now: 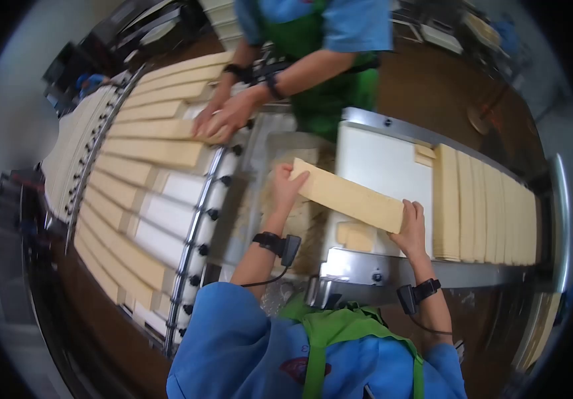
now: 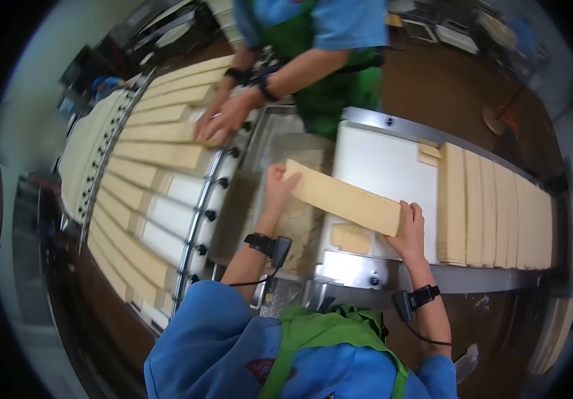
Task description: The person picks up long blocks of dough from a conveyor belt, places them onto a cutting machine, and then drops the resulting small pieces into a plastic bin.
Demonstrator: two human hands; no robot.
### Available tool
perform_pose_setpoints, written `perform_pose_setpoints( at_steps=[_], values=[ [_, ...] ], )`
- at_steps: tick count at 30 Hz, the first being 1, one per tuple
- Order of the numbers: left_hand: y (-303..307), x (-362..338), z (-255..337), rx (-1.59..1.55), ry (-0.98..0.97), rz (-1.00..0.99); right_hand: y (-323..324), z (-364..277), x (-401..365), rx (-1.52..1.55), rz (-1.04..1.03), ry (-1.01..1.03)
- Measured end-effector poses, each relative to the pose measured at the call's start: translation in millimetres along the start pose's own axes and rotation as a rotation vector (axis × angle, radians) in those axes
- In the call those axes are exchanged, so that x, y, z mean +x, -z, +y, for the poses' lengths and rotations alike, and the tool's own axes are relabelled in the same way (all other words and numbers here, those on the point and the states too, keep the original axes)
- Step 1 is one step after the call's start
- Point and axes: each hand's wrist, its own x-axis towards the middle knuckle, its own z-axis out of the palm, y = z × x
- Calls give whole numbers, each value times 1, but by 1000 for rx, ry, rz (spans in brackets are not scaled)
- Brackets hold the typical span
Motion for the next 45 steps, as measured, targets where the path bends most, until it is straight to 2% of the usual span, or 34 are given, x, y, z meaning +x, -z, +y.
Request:
perform_pose_setpoints(
  at_steps=[2, 3, 4, 5, 7, 8, 9, 11, 14, 17, 20, 23, 26, 29, 32, 33, 36, 38, 40, 43, 45],
  values=[
    [52, -16, 57, -8, -100, 191, -13, -53, 5, 66, 18, 122],
    [93, -19, 67, 350, -83, 350, -18, -83, 5, 152, -59, 178],
    [126, -30, 95, 331, -86, 426, -24, -114, 2, 233, -132, 232],
    [168, -30, 100, 360, -222, 500, -31, -141, -1, 312, -207, 282],
    [237, -44, 133, 320, -172, 580, -67, -177, -11, 536, -364, 362],
    [291, -44, 123, 351, -159, 598, -78, -204, -19, 606, -367, 384],
    [331, -48, 122, 291, -143, 559, -88, -229, -29, 661, -426, 315],
    [396, -51, 107, 392, -179, 631, -106, -276, -46, 759, -537, 174],
    [461, -58, 91, 687, -85, 522, -134, -325, -63, 793, -504, 342],
    [471, -49, 118, 1083, 199, 376, -151, -360, -69, 827, -358, 508],
    [497, -36, 111, 1473, 122, 194, -145, -384, -64, 732, -437, 449],
    [487, -40, 149, 1724, -14, 44, -151, -399, -60, 675, -466, 399],
    [494, -45, 147, 1724, -269, 179, -168, -412, -60, 692, -428, 372],
    [472, -48, 142, 1631, -320, 341, -228, -402, -72, 738, -387, 424],
    [430, -63, 133, 1191, -425, 165, -209, -402, -74, 792, -646, 210],
    [411, -73, 135, 1150, -419, 49, -214, -397, -72, 835, -597, 260],
    [357, -107, 133, 1082, -358, -282, -218, -367, -62, 892, -423, 320],
    [345, -126, 127, 1291, -279, -412, -192, -341, -47, 854, -360, 285],
    [341, -128, 129, 1425, -174, -413, -153, -315, -34, 770, -327, 227],
    [343, -123, 130, 1449, -202, -430, -120, -230, -24, 641, -215, 158],
    [327, -111, 138, 1426, -192, -434, -95, -159, -27, 581, -6, 15]
  ],
)
